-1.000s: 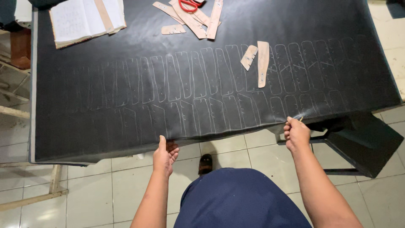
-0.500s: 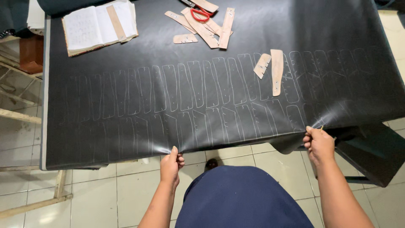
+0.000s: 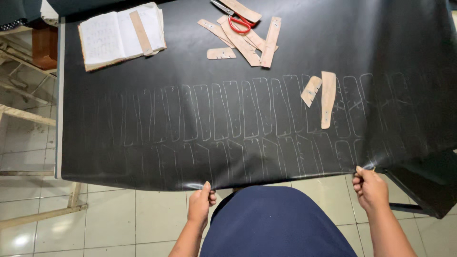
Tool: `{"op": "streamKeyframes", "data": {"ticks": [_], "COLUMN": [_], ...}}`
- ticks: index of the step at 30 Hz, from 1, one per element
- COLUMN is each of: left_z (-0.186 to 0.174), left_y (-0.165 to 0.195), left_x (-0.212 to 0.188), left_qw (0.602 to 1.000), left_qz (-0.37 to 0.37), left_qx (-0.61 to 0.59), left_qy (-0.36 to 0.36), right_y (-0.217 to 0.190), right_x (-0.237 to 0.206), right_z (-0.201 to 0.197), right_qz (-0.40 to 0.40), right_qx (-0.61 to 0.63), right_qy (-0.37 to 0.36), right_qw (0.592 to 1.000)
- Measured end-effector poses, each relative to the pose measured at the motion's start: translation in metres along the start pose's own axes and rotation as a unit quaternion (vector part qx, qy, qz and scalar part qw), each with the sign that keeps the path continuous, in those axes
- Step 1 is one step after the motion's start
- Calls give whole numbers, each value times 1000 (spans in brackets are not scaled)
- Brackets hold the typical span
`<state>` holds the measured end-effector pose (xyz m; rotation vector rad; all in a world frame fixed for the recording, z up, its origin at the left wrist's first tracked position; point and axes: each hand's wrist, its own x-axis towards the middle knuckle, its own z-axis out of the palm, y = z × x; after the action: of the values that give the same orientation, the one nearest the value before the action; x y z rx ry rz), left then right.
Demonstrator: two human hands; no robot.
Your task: The person uses a small wooden template and a pencil to trace repeating patterns onto a large black sheet laid on a table. They repeatedly reposition the template and trace its outline, then draw additional lines between traced shapes. A notebook and other templates remain on the table.
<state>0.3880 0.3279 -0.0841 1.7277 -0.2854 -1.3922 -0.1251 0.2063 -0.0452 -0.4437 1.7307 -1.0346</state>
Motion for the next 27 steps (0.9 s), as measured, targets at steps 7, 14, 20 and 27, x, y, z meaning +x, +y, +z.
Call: {"op": "streamKeyframes", "data": {"ticks": [7, 14, 20, 27], "left_z": [0, -3, -2, -5], "left_y": [-8, -6, -3, -4], "left_x": [6, 0, -6, -4], "left_qw": [999, 997, 997, 998], "left_qz": [-34, -46, -49, -52], "left_qx": [-2, 53, 50, 2], "left_qy": [12, 26, 42, 44], "right_y": [5, 12, 21, 26], "right_x": [12, 13, 9, 2], "right_z": [0, -8, -8, -7], "right_qz": [27, 61, 79, 98], "right_qx": [-24, -7, -10, 3], "right_qy": [2, -25, -13, -26], "right_qw": [999, 998, 997, 995]}}
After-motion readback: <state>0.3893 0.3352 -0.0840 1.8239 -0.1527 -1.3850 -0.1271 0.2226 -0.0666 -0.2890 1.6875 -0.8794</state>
